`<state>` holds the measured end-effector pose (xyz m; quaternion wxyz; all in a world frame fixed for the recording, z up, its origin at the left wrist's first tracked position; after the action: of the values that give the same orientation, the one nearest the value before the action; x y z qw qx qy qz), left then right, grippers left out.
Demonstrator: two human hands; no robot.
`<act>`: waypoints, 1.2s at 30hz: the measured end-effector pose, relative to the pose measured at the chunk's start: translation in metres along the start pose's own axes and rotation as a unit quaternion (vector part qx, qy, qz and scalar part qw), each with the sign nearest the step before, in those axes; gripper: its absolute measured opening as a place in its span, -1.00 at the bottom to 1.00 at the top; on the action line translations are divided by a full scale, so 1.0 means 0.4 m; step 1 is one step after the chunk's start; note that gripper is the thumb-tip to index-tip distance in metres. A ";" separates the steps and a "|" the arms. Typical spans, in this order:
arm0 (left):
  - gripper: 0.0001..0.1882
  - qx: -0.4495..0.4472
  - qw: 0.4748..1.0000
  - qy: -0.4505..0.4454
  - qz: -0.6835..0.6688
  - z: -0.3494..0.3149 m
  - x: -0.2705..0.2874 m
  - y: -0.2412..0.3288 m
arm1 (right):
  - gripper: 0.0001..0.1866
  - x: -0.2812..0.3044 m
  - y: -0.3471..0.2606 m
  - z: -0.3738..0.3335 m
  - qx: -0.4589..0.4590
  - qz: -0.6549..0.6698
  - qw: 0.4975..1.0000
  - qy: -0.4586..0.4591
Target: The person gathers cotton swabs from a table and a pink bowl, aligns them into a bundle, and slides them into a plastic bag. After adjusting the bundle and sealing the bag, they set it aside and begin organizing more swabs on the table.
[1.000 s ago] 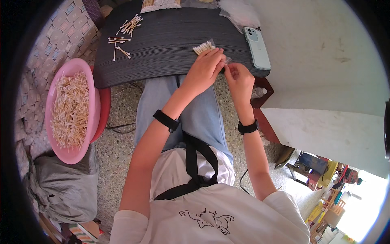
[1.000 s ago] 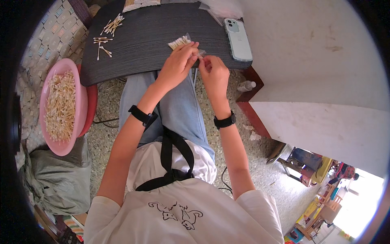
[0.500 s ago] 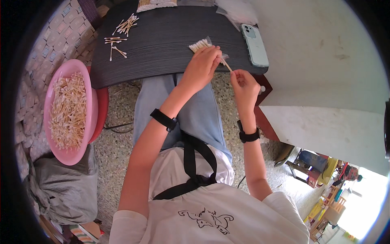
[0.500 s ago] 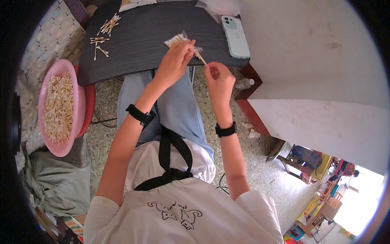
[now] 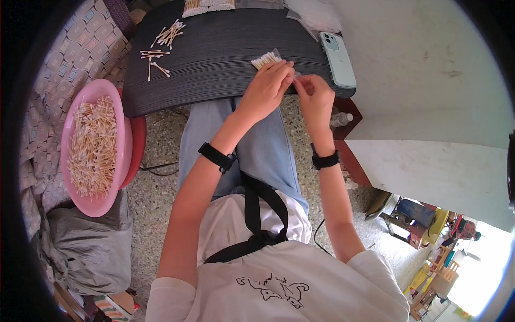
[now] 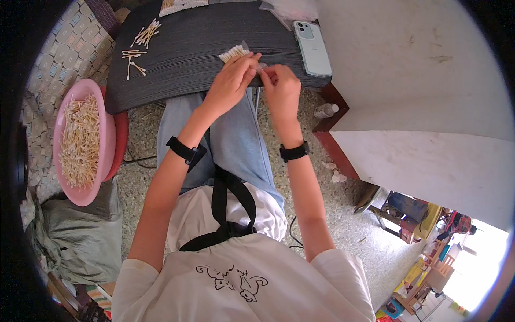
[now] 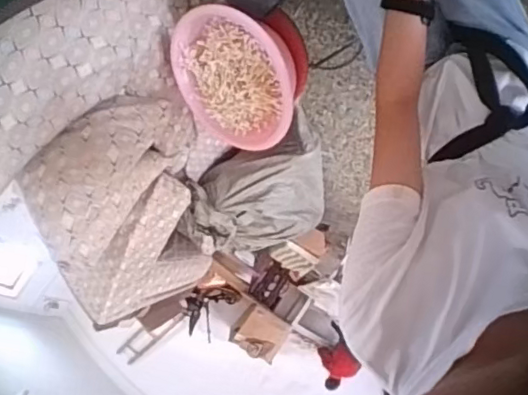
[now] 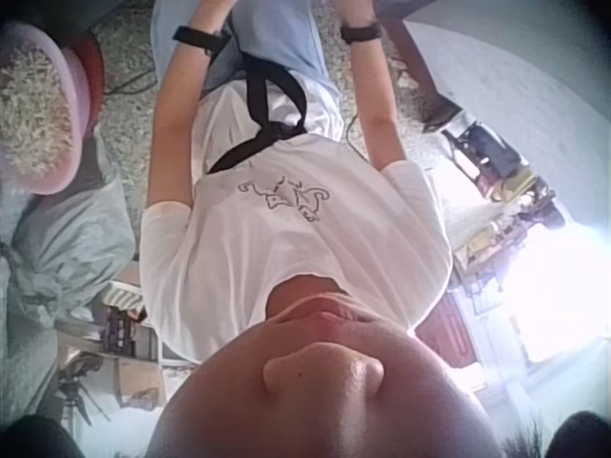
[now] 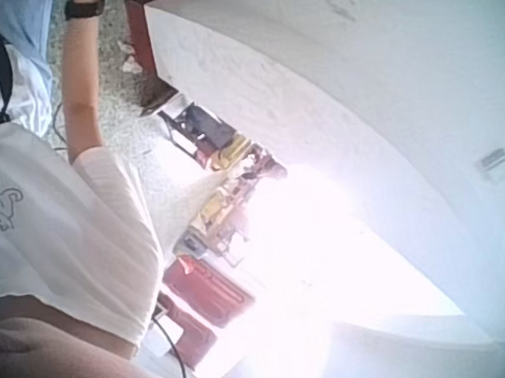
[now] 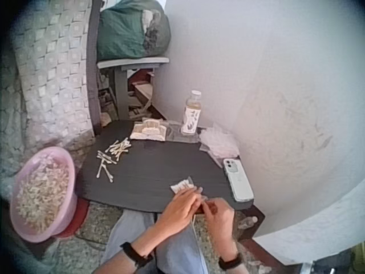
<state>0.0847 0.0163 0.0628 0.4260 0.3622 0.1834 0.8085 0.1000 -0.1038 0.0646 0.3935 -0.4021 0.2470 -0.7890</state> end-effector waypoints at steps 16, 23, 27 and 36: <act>-0.82 0.055 0.997 -0.027 -0.056 0.005 -0.001 -0.009 | -0.82 -0.093 0.052 0.080 0.028 0.026 0.977 -0.208; -0.67 0.100 0.993 0.017 -0.057 -0.005 -0.002 -0.046 | -0.89 -0.015 0.054 0.054 -0.006 0.089 0.993 -0.071; -0.57 0.030 0.996 0.070 0.052 0.004 0.001 -0.019 | -0.92 -0.010 0.067 0.025 -0.056 0.091 0.992 -0.066; -0.72 0.016 0.992 0.066 0.103 0.002 -0.003 0.002 | -0.89 0.004 0.078 0.006 -0.078 0.115 0.989 -0.047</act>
<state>0.0852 0.0150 0.0631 0.3212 0.3313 0.1855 0.8675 0.1147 -0.1231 0.0445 0.4597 -0.4371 0.3337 -0.6973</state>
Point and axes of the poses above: each hand's wrist, its own z-axis towards the middle knuckle, its own x-axis out of the back of the hand, y = z × x, the point moved 10 cm from there along z, towards the middle knuckle, and after that the axes turned 11 degrees about y, right-handed, at the moved point
